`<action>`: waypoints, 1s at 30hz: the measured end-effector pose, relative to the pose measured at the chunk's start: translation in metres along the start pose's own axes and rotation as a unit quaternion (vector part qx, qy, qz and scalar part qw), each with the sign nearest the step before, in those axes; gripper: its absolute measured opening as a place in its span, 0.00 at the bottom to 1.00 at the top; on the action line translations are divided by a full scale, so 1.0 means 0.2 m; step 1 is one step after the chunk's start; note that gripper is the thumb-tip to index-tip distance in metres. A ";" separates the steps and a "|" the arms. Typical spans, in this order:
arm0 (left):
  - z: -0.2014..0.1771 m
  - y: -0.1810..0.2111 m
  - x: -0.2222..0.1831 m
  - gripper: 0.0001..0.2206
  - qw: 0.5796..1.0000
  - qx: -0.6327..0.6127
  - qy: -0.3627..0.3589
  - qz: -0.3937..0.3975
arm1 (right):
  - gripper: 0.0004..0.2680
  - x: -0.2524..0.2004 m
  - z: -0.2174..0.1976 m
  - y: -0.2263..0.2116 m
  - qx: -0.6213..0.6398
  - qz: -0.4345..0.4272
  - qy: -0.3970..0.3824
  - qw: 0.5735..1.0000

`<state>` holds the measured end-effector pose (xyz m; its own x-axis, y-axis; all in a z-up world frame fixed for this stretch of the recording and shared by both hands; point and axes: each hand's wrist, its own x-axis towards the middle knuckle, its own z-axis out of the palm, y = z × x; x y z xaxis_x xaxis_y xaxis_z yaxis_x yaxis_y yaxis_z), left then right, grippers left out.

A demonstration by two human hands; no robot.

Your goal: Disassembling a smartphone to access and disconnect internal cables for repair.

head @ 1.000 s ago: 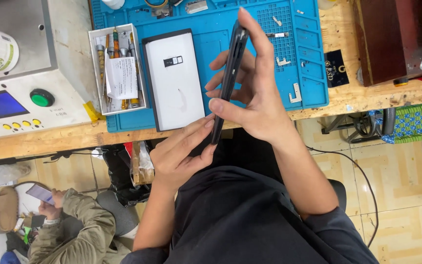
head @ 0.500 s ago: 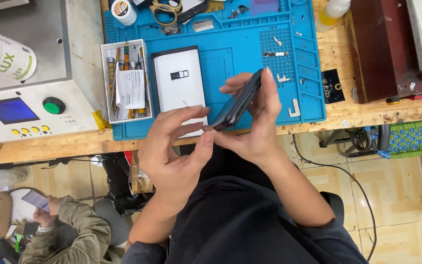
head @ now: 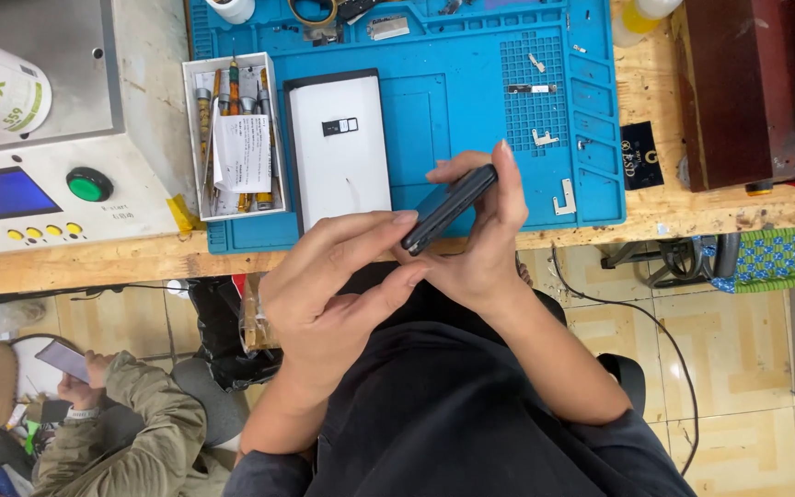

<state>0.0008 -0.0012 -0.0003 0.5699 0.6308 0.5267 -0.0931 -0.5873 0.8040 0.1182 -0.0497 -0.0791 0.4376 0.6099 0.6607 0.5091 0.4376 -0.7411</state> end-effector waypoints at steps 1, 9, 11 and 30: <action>0.00 0.00 0.00 0.12 1.000 -0.001 0.000 -0.001 | 0.33 0.00 0.01 0.00 0.000 0.001 0.000 1.000; 0.02 -0.01 -0.02 0.08 0.997 0.068 0.041 0.027 | 0.27 0.05 -0.04 -0.07 0.009 -0.049 -0.034 0.998; 0.03 -0.01 -0.02 0.08 0.997 0.062 0.044 0.025 | 0.19 0.07 -0.10 -0.09 0.080 -0.020 -0.056 0.995; 0.05 0.01 -0.04 0.09 0.996 0.054 0.025 0.069 | 0.05 0.15 -0.18 -0.19 0.069 -0.046 -0.113 0.990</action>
<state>0.0049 -0.0121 -0.0053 0.5159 0.5637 0.6450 -0.0767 -0.7196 0.6902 0.1383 -0.0713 -0.0263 0.2085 0.6889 0.6942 0.4260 0.5749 -0.6985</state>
